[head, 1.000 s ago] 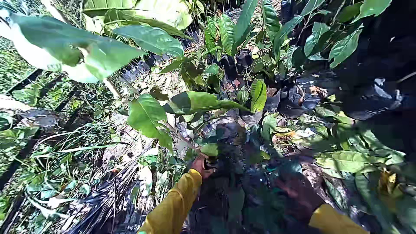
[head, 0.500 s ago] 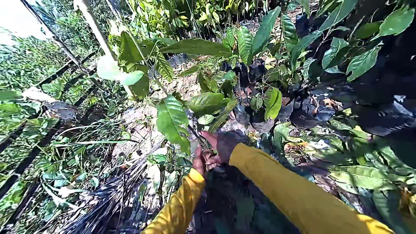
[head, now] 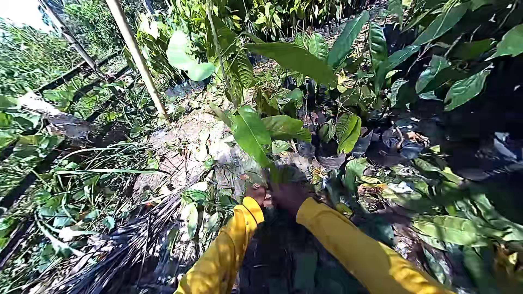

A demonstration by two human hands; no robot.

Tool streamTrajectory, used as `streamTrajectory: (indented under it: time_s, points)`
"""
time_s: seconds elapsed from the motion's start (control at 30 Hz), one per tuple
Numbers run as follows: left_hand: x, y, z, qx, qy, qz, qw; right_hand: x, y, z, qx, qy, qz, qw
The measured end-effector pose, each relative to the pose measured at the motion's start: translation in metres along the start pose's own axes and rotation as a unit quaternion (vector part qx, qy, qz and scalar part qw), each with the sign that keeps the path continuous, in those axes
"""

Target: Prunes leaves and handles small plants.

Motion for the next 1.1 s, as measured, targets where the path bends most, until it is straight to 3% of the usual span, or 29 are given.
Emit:
streamTrajectory:
  time_s: [0.1,0.27,0.33,0.4,0.43,0.5,0.57,0.7,0.77,0.83,0.93,1.03,1.1]
  points:
    - [0.002,-0.005,-0.030,0.066,0.023,0.015,0.997,-0.014,0.011,0.002,-0.003,-0.010,0.017,1.000]
    - [0.032,-0.013,-0.036,0.051,0.003,0.096,0.994,-0.001,0.023,0.000,-0.055,0.056,-0.030,0.996]
    - [0.042,-0.008,-0.031,0.075,0.014,0.106,0.992,0.007,0.025,0.001,-0.074,0.022,-0.080,0.994]
    - [0.048,-0.008,-0.030,0.065,-0.012,0.086,0.994,0.013,0.026,0.000,-0.071,-0.085,-0.096,0.989]
    - [0.045,-0.005,-0.020,0.033,-0.028,0.061,0.997,0.022,0.026,0.000,-0.058,-0.156,-0.065,0.984]
    - [0.028,0.009,0.018,-0.100,-0.050,-0.026,0.993,0.066,0.033,0.001,-0.026,-0.321,0.082,0.943]
    - [0.010,0.037,0.051,-0.210,-0.014,-0.096,0.973,0.121,0.044,0.002,-0.008,-0.397,0.192,0.898]
    - [0.000,0.048,0.067,-0.199,0.103,-0.138,0.965,0.171,0.060,0.018,-0.001,-0.322,0.295,0.900]
    - [0.000,0.039,0.064,-0.198,0.101,-0.143,0.964,0.154,0.056,0.059,-0.048,-0.236,0.321,0.916]
    - [0.006,0.035,0.055,-0.198,0.101,-0.117,0.968,0.100,0.052,0.110,-0.147,-0.127,0.220,0.956]
    - [0.014,0.032,0.056,-0.196,0.090,-0.083,0.973,0.004,0.082,0.156,-0.230,-0.038,0.096,0.968]
    - [0.016,0.028,0.052,-0.148,0.096,-0.033,0.984,-0.094,0.134,0.160,-0.193,-0.007,-0.045,0.980]
    - [0.015,0.020,0.047,-0.115,0.113,-0.010,0.987,-0.135,0.159,0.162,-0.122,0.035,-0.036,0.991]
Point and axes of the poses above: each hand's wrist, its own y-axis away from the middle knuckle, its own x-axis out of the back of the hand, z = x × y, the point moved 10 cm from there along -y, towards the middle knuckle, and after that the axes turned 8 degrees about y, right-handed, at the moved point
